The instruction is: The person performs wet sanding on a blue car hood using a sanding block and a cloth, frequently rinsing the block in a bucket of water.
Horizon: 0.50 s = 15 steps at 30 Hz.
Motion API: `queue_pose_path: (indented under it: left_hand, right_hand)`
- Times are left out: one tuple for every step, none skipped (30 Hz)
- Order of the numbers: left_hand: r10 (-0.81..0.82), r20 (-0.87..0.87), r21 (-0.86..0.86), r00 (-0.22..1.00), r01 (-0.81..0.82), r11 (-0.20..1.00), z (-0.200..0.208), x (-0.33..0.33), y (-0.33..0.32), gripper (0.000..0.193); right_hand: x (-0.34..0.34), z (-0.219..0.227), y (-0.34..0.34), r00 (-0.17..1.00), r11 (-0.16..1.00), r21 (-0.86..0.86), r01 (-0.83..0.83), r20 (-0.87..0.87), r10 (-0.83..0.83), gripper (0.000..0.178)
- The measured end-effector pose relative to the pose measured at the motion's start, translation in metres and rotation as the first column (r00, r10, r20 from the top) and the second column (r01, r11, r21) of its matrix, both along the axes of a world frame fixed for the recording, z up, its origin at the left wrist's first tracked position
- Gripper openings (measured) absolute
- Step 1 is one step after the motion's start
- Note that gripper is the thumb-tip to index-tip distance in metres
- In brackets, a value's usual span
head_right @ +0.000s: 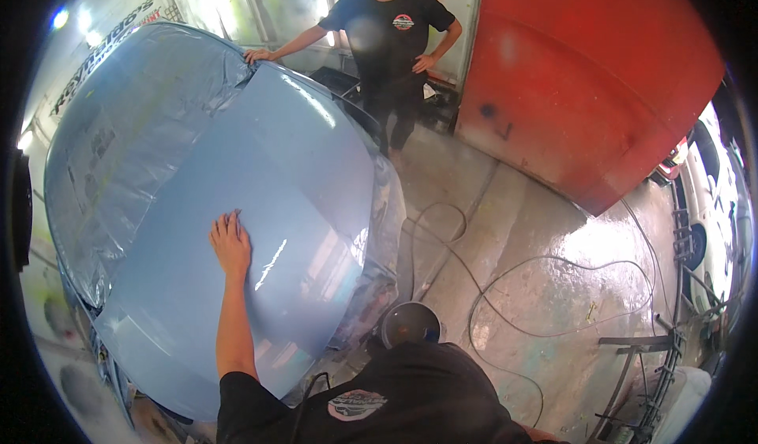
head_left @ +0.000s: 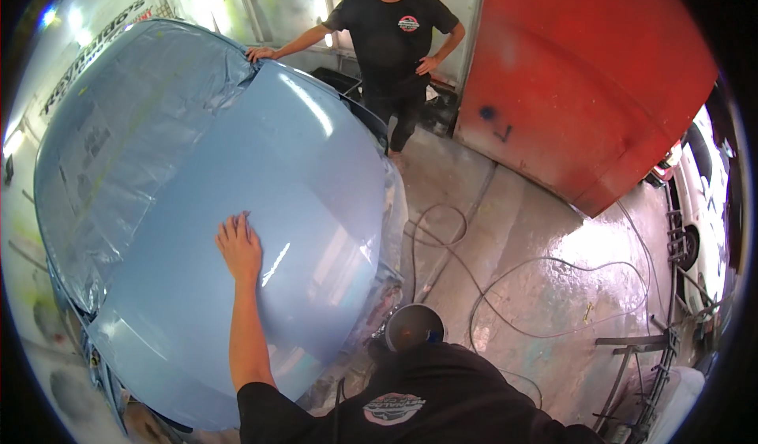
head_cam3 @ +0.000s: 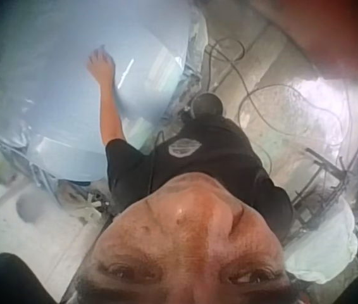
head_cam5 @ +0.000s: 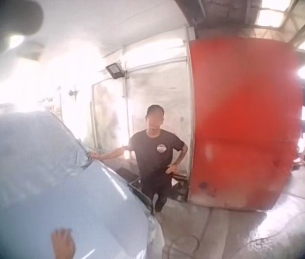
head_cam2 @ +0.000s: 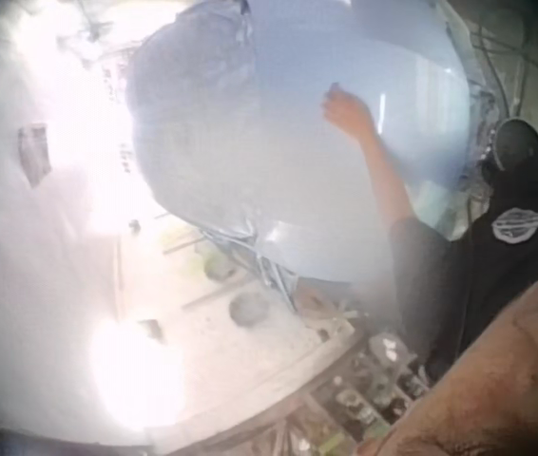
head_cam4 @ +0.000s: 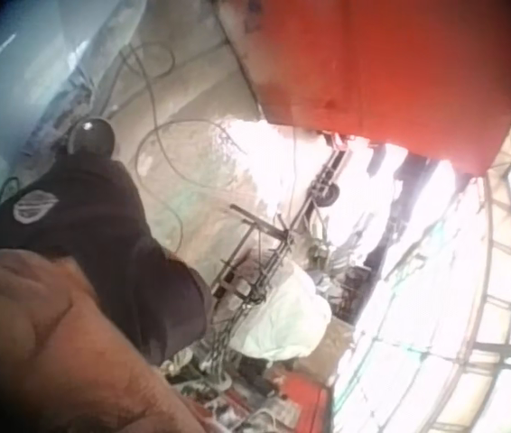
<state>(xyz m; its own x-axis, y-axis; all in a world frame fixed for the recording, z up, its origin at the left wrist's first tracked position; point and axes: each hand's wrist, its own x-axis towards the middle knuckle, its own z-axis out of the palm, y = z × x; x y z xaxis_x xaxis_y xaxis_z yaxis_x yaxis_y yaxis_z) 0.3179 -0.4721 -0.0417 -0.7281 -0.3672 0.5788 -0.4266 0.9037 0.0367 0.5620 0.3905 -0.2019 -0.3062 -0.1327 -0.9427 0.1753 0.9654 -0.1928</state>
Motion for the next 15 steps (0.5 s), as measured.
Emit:
queue_pose_path:
  left_hand:
    - [0.001,-0.006,0.014,1.000,-0.001,1.000,0.000,0.001,-0.001,0.041]
    - [0.003,-0.011,0.027,1.000,-0.003,1.000,0.000,0.003,-0.002,0.040]
    - [0.005,-0.012,0.029,1.000,-0.005,1.000,0.000,0.003,-0.003,0.040]
    - [-0.015,0.005,0.094,1.000,0.015,0.995,0.008,0.000,0.001,0.041]
    - [-0.037,0.020,0.160,0.999,0.033,0.987,0.013,-0.001,0.005,0.042]
    - [-0.034,0.018,0.157,0.999,0.031,0.987,0.010,-0.004,0.006,0.042]
    - [-0.018,-0.051,0.117,0.999,0.024,0.993,0.004,-0.007,0.008,0.043]
    - [-0.005,-0.121,0.076,0.993,0.015,0.997,0.001,-0.008,0.007,0.044]
    - [0.010,-0.111,0.074,0.994,-0.002,0.997,0.001,0.003,0.002,0.044]
    - [-0.018,-0.122,0.057,0.992,0.025,0.998,0.002,0.003,0.002,0.045]
    - [-0.046,-0.133,0.041,0.990,0.052,0.998,0.002,0.004,0.001,0.046]
    - [-0.049,-0.134,0.046,0.990,0.056,0.997,0.001,0.002,0.000,0.046]
    - [-0.012,-0.040,0.021,0.999,0.013,1.000,-0.002,0.002,-0.002,0.049]
    - [0.029,0.054,-0.008,0.998,-0.029,1.000,-0.004,0.002,-0.002,0.051]
    - [0.031,0.057,-0.001,0.998,-0.031,1.000,-0.004,0.002,0.001,0.051]
  right_hand:
    - [0.001,0.000,0.002,1.000,1.000,0.005,-0.006,0.003,0.006,0.066]
    - [0.001,-0.001,0.003,1.000,1.000,0.011,-0.004,0.008,0.004,0.065]
    - [0.002,-0.002,0.004,1.000,1.000,0.017,-0.007,0.015,0.007,0.064]
    - [0.001,-0.005,0.003,1.000,1.000,0.022,-0.011,0.020,0.011,0.062]
    - [0.001,-0.005,0.005,1.000,0.999,0.032,-0.005,0.025,0.004,0.061]
    - [0.000,-0.005,0.009,1.000,0.999,0.052,-0.009,0.025,0.007,0.060]
    - [-0.004,-0.004,0.008,1.000,0.997,0.073,-0.014,0.016,0.013,0.059]
    - [-0.013,-0.007,0.004,1.000,0.994,0.109,-0.021,-0.009,0.023,0.058]
    - [-0.030,-0.008,-0.007,0.997,0.986,0.159,-0.045,-0.055,0.054,0.057]
    - [-0.048,-0.006,-0.018,0.989,0.977,0.211,-0.033,-0.135,0.062,0.056]
    - [-0.063,-0.003,-0.030,0.966,0.978,0.206,-0.014,-0.250,0.067,0.055]
    - [-0.081,-0.001,-0.034,0.918,0.988,0.156,-0.016,-0.389,0.076,0.053]
    - [-0.096,-0.005,-0.037,0.852,0.994,0.109,-0.027,-0.518,0.080,0.051]
    - [-0.115,-0.005,-0.042,0.825,0.995,0.095,-0.043,-0.559,0.089,0.049]
    - [-0.129,-0.002,-0.046,0.797,0.995,0.081,-0.062,-0.596,0.098,0.047]
